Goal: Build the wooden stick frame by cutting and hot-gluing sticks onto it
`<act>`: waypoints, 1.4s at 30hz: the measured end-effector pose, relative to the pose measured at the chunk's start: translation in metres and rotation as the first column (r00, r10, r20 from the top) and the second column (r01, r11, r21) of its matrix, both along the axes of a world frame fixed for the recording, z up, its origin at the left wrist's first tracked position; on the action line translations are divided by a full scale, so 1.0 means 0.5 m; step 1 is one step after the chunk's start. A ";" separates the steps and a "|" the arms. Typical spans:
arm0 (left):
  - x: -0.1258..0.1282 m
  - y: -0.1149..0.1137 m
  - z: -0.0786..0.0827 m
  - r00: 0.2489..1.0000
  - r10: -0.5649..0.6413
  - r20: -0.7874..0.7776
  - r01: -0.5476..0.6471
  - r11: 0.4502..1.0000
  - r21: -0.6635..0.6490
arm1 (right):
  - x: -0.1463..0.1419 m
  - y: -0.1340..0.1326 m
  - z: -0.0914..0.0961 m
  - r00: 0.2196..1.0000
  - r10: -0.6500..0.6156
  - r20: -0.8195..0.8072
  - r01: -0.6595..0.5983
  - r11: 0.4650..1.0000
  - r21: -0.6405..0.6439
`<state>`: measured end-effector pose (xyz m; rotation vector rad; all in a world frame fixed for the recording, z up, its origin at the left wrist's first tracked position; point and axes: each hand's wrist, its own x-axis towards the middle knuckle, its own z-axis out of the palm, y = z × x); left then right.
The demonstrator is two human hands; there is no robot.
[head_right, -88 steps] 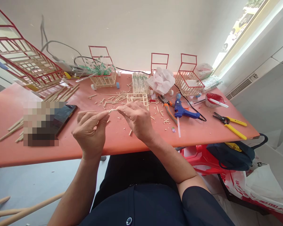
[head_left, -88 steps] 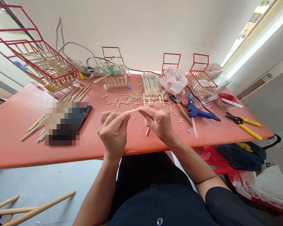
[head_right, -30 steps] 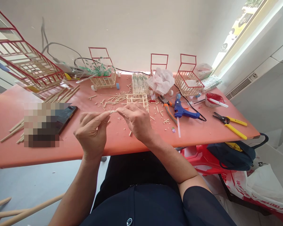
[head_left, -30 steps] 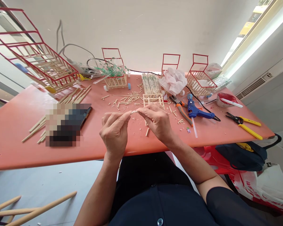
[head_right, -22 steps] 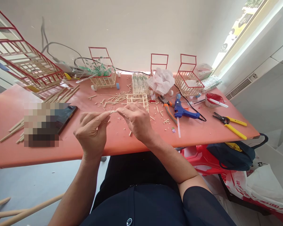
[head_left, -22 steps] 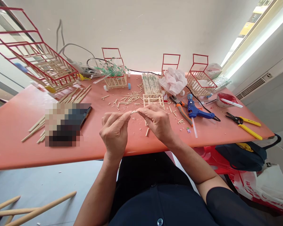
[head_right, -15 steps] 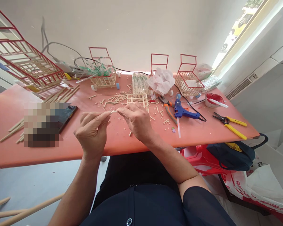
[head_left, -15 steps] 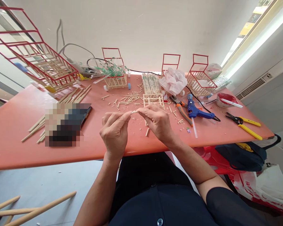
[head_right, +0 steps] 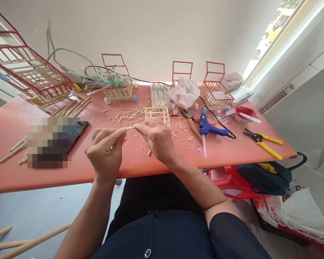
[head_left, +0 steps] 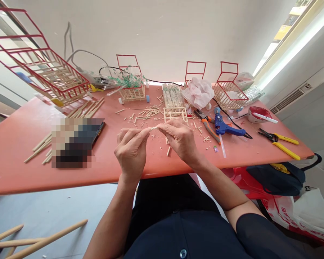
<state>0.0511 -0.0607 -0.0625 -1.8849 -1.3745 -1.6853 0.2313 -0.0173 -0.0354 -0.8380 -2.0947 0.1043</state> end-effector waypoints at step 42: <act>0.004 -0.003 0.003 0.998 0.026 0.053 -0.023 0.998 -0.056 | -0.003 -0.008 0.012 0.998 -0.037 0.046 0.041 0.995 -0.096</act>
